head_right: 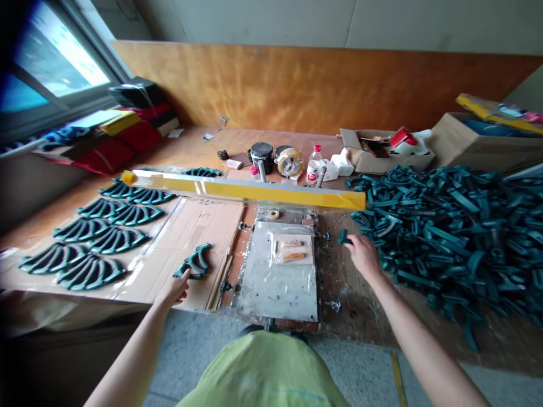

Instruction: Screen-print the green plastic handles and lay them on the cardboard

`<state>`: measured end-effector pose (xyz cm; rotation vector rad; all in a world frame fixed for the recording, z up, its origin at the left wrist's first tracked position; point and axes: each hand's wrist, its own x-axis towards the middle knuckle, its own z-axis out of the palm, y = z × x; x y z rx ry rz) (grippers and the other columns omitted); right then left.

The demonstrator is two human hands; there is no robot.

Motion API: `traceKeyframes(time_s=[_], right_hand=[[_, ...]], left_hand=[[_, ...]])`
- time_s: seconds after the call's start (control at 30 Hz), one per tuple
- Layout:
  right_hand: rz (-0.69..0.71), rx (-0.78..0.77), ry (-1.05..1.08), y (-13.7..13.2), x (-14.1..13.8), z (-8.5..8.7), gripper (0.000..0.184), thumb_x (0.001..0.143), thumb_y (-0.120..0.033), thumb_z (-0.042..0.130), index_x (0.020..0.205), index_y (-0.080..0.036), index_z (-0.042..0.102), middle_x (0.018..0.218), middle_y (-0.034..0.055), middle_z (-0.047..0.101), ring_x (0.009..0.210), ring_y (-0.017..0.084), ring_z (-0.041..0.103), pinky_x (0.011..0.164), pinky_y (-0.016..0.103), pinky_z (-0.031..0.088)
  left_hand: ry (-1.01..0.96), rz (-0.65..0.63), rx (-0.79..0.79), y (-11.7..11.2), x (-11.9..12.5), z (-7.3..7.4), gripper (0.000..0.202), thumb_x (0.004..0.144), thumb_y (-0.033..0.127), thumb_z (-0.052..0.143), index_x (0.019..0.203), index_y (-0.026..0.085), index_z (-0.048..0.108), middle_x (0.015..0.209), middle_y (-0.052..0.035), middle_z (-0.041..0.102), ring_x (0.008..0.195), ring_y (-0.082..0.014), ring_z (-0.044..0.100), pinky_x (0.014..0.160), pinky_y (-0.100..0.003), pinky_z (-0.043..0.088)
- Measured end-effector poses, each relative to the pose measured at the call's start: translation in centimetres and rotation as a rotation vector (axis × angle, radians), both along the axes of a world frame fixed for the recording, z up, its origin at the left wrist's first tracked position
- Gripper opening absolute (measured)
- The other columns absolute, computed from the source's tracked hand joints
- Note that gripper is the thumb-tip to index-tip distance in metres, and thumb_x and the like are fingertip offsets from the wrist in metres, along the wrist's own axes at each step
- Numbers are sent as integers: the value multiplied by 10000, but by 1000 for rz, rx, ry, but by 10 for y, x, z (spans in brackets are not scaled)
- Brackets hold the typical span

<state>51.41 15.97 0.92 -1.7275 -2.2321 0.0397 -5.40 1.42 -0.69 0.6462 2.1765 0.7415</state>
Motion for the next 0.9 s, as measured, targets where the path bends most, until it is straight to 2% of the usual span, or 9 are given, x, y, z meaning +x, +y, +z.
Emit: traceKeyframes(time_s=[0.1,0.2,0.3,0.37,0.43,0.53,0.67,0.77,0.9], right_hand=[[263,17,164,-8,-90,4,196,911,-217,555,1085,-221,643,1040,86,694,952,236,617,846,372,462],[456,-4,161,-14,-152,1,143,882,-162,605,988,-222,680,971,50,695,943,212,601,840,349,447],[498,-5,78,-20,-178,-2,113,891,-175,605,951,-214,692,937,47,680,949,209,571,838,340,438],[491,7,21,-25,-181,-2,129,897,-181,596,983,-203,689,941,59,680,959,220,563,847,351,442],[500,16,-2,-30,-177,2,188,893,-175,598,1062,-193,678,971,73,686,988,232,567,879,370,448],[417,35,72,-29,-158,13,197,886,-188,609,1064,-180,692,941,56,700,996,223,591,903,351,470],[205,84,170,-6,-124,40,240,936,-228,494,961,-132,712,963,50,700,961,179,614,863,259,495],[130,126,256,21,-118,66,281,942,-242,485,1109,-151,691,1088,91,688,985,210,630,902,321,496],[152,175,405,53,-125,87,297,927,-216,469,1139,-191,675,1126,96,679,1013,230,630,930,365,488]], left_hand=[[-7,-42,38,24,9,23,413,742,594,562,624,199,544,321,16,425,295,-160,426,339,-240,331],[-76,-119,285,65,41,71,510,792,670,490,886,188,626,513,24,565,430,-119,511,459,-217,428],[-247,-175,790,103,84,134,574,836,674,459,1100,185,604,595,24,589,478,-104,521,496,-205,439],[-327,-199,922,117,106,168,568,865,672,401,992,163,618,544,22,553,442,-102,487,467,-206,414],[-344,-220,948,117,119,185,557,882,654,383,892,154,625,504,20,524,423,-104,469,455,-213,399],[-360,-195,875,92,119,178,568,870,663,416,926,155,662,570,-5,587,498,-132,540,507,-243,442],[-488,-193,552,38,109,131,626,790,720,509,1036,176,695,777,-39,697,631,-179,625,556,-272,477],[-500,-168,395,12,111,101,626,684,695,662,1017,167,710,798,-38,707,628,-175,616,538,-254,458],[-463,-160,397,8,114,97,660,626,698,705,1003,157,730,826,-47,716,675,-191,619,571,-260,463]])
